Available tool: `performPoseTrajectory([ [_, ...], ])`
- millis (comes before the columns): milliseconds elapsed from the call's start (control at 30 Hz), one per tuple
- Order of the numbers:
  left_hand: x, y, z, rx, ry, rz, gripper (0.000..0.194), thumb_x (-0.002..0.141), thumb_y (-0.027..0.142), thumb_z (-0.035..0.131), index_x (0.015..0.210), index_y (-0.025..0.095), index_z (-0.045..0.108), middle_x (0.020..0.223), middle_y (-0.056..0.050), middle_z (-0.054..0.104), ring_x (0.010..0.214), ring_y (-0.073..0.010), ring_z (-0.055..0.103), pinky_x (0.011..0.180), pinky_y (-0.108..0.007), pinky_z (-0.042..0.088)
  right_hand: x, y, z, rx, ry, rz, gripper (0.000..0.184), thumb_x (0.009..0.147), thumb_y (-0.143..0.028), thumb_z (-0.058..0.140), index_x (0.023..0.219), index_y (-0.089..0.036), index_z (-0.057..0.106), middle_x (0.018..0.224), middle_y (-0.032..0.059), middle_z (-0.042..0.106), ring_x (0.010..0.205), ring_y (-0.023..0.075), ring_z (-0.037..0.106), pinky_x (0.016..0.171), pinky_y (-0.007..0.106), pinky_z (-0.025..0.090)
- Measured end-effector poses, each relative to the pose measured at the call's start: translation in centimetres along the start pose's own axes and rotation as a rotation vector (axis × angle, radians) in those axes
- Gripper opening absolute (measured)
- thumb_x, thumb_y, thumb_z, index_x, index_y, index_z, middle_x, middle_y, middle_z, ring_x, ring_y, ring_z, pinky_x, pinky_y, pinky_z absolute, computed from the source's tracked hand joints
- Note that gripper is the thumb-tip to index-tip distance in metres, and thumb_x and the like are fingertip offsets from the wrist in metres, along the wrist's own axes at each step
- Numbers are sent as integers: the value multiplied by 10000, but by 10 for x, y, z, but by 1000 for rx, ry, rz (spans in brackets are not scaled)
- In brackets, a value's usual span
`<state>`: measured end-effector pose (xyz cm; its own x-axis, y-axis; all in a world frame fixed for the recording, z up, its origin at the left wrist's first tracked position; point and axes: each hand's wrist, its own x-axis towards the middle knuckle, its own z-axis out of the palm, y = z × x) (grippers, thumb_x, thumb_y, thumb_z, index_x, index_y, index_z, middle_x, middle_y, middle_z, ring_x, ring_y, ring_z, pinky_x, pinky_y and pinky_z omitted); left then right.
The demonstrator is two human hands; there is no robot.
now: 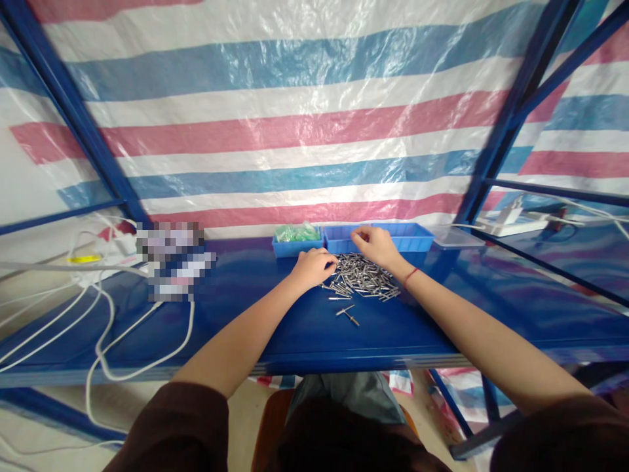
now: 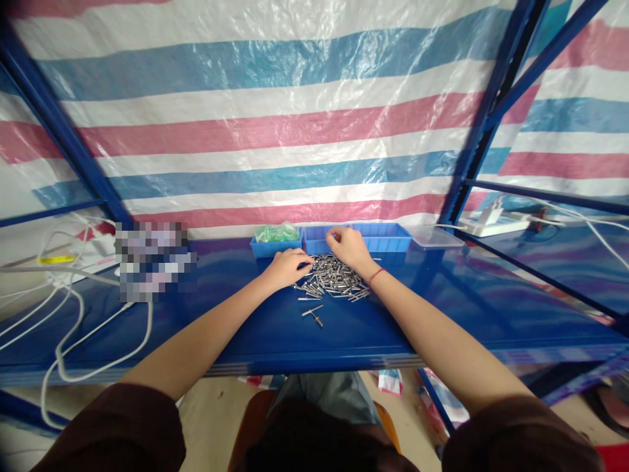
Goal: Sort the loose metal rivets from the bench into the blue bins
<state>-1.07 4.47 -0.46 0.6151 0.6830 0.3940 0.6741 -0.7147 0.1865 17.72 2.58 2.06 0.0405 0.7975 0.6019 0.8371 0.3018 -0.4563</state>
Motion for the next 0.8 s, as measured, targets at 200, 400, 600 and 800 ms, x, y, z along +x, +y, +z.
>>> performPoseTrajectory([
  [200,1,1,-2,-32,-16,15,137,815,275,558,834,229,686,907,-38,667,904,-223,595,812,-362,402,-6,-12,-1,40,-62,-83,234,790,-231,490,804,-150,709,687,44,669,606,150,561,615,262,382],
  [400,0,-1,-4,-45,-24,54,126,806,272,580,850,254,697,940,-31,649,943,-219,574,826,-348,383,-8,-14,-3,55,-75,-109,227,786,-220,485,761,-160,702,705,48,682,631,158,579,626,266,394],
  [600,1,-1,-3,67,-24,148,133,836,303,577,841,242,694,947,-38,644,932,-210,551,834,-349,339,-9,-12,-2,40,-114,-116,232,795,-245,483,758,-160,696,692,42,675,594,146,558,607,262,379],
  [800,-1,3,-2,115,-13,123,178,869,297,517,853,211,672,957,-62,607,935,-225,533,800,-347,372,-10,-11,1,44,-160,-133,237,798,-259,477,742,-172,691,680,36,673,586,147,560,598,267,377],
])
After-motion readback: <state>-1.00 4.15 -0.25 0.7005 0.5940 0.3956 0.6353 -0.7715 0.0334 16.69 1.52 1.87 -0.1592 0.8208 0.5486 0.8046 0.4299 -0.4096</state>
